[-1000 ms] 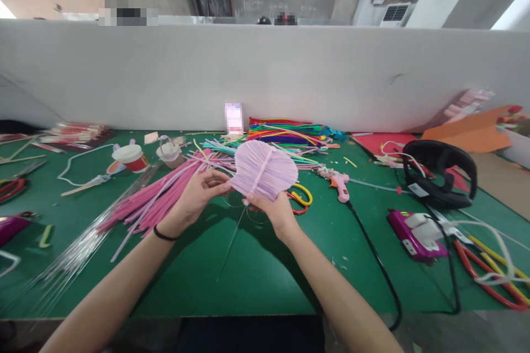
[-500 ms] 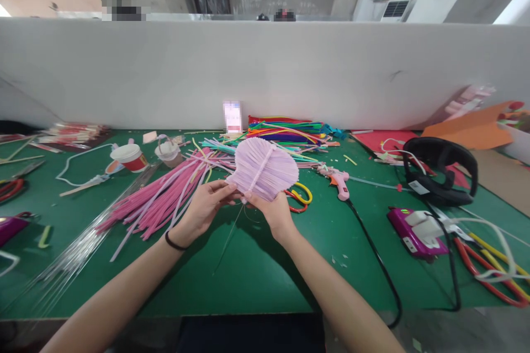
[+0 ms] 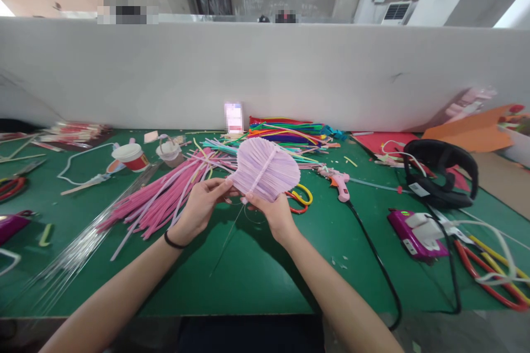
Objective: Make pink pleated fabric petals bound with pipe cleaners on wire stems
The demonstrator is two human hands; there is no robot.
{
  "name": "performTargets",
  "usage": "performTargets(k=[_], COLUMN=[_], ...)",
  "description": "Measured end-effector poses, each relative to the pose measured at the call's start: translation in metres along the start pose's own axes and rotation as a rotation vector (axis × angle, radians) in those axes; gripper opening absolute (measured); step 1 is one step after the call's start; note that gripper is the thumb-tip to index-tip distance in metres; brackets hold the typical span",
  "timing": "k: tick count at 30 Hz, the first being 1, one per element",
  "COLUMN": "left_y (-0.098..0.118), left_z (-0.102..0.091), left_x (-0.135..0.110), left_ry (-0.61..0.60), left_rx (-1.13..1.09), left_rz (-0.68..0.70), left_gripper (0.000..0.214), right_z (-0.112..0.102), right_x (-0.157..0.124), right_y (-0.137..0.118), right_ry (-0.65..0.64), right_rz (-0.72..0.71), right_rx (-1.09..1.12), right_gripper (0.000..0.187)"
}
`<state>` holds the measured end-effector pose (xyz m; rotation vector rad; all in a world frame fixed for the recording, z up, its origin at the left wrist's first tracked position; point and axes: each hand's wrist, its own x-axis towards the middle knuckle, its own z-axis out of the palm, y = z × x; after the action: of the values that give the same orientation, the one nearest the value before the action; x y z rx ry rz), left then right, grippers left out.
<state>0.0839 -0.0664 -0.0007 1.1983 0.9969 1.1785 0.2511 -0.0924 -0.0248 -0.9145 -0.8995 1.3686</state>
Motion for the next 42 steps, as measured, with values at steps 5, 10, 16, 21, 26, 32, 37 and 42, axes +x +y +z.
performTargets(k=[5, 10, 16, 21, 26, 32, 37, 42], left_y=[-0.003, -0.003, -0.002, -0.004, 0.001, 0.017, 0.008, -0.002], left_z=[-0.001, 0.000, -0.001, 0.001, -0.002, -0.025, -0.026, -0.015], left_x=[0.002, 0.001, 0.000, 0.000, 0.001, 0.006, 0.009, 0.010], left_ry=[0.046, 0.030, 0.003, -0.050, -0.054, -0.040, 0.066, 0.008], left_rx=[0.017, -0.009, -0.070, -0.211, 0.066, 0.883, 0.782, 0.652], left_rz=[0.032, 0.052, 0.014, 0.010, 0.400, 0.893, 0.600, 0.400], left_gripper=[0.030, 0.027, 0.028, 0.043, 0.059, 0.016, 0.019, 0.028], right_z=[0.000, -0.001, 0.001, -0.004, -0.014, -0.025, -0.039, -0.043], right_x=[0.000, 0.000, 0.000, -0.001, -0.002, 0.003, 0.011, 0.015], right_y=[-0.001, -0.001, -0.002, -0.005, -0.002, -0.007, -0.034, -0.045], right_ry=[-0.032, -0.037, -0.042, -0.121, -0.351, -0.526, -0.428, -0.125], right_rz=[0.004, 0.020, 0.026, 0.164, 0.528, 0.661, 0.472, 0.157], right_rx=[0.012, 0.018, 0.022, 0.225, 0.629, 0.585, 0.479, 0.324], right_gripper=[0.042, 0.042, 0.041, 0.030, 0.020, 0.042, 0.082, 0.038])
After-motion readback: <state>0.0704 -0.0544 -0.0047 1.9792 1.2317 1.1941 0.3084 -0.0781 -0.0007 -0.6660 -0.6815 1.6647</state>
